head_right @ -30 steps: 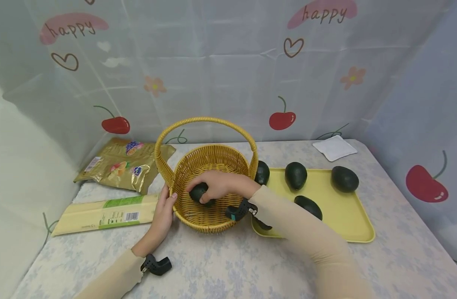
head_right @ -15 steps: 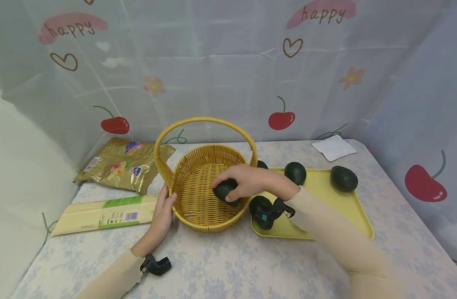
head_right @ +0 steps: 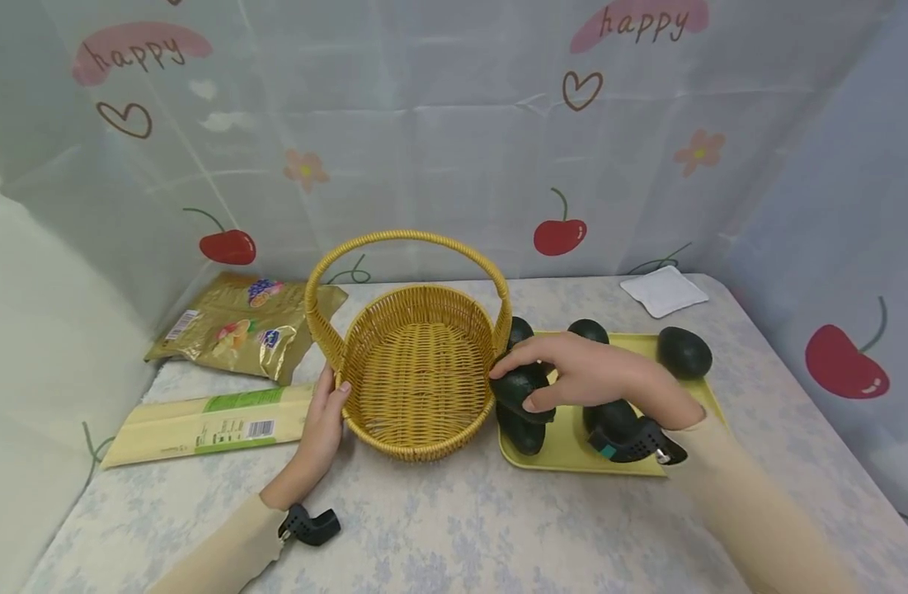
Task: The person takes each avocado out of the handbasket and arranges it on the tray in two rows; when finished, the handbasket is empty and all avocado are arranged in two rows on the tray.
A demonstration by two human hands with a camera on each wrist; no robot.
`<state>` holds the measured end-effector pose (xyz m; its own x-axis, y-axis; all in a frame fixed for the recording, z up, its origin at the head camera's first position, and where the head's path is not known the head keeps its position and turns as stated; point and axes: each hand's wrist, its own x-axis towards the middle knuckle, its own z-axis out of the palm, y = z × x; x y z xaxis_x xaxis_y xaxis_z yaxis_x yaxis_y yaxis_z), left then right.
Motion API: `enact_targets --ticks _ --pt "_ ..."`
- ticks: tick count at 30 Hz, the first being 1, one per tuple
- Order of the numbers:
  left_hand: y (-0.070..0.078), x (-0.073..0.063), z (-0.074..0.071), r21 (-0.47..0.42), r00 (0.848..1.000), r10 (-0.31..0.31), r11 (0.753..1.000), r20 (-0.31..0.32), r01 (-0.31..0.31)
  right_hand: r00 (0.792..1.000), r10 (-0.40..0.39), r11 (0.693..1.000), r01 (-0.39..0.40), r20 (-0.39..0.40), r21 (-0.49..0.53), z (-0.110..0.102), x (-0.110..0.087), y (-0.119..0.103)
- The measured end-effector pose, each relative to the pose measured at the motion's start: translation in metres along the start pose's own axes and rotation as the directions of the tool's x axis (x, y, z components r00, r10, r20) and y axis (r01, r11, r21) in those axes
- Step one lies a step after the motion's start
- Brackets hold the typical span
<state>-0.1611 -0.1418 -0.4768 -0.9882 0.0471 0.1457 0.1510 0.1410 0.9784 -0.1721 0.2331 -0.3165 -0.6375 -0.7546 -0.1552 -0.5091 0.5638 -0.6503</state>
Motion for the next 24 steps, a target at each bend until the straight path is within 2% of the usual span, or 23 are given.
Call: enact_targets --ticks 4,9,14,18,22,24 --pt "0.001 0.0 0.0 -0.004 1.0 -0.004 1.0 0.001 0.004 0.998 0.045 0.998 -0.043 -0.046 0.051 -0.001 -0.024 0.011" --pt "0.001 0.0 0.0 -0.009 1.0 0.001 1.0 0.002 -0.001 0.982 0.127 0.991 -0.118 -0.138 0.068 -0.001 -0.05 0.022" --pt "0.001 0.0 0.0 -0.006 1.0 0.01 1.0 -0.001 -0.01 0.959 0.127 0.992 -0.123 -0.252 0.029 0.0 -0.072 0.041" --pt "0.001 0.0 0.0 -0.006 1.0 0.011 1.0 0.005 -0.011 0.943 0.121 0.993 -0.119 -0.309 0.026 0.003 -0.092 0.061" --pt "0.001 0.0 0.0 -0.007 1.0 0.013 1.0 0.005 -0.013 0.92 0.15 0.987 -0.161 -0.361 0.001 0.005 -0.111 0.079" --pt "0.0 0.0 0.0 -0.006 1.0 0.013 1.0 0.006 -0.013 0.907 0.19 0.979 -0.205 -0.377 0.0 0.006 -0.12 0.086"
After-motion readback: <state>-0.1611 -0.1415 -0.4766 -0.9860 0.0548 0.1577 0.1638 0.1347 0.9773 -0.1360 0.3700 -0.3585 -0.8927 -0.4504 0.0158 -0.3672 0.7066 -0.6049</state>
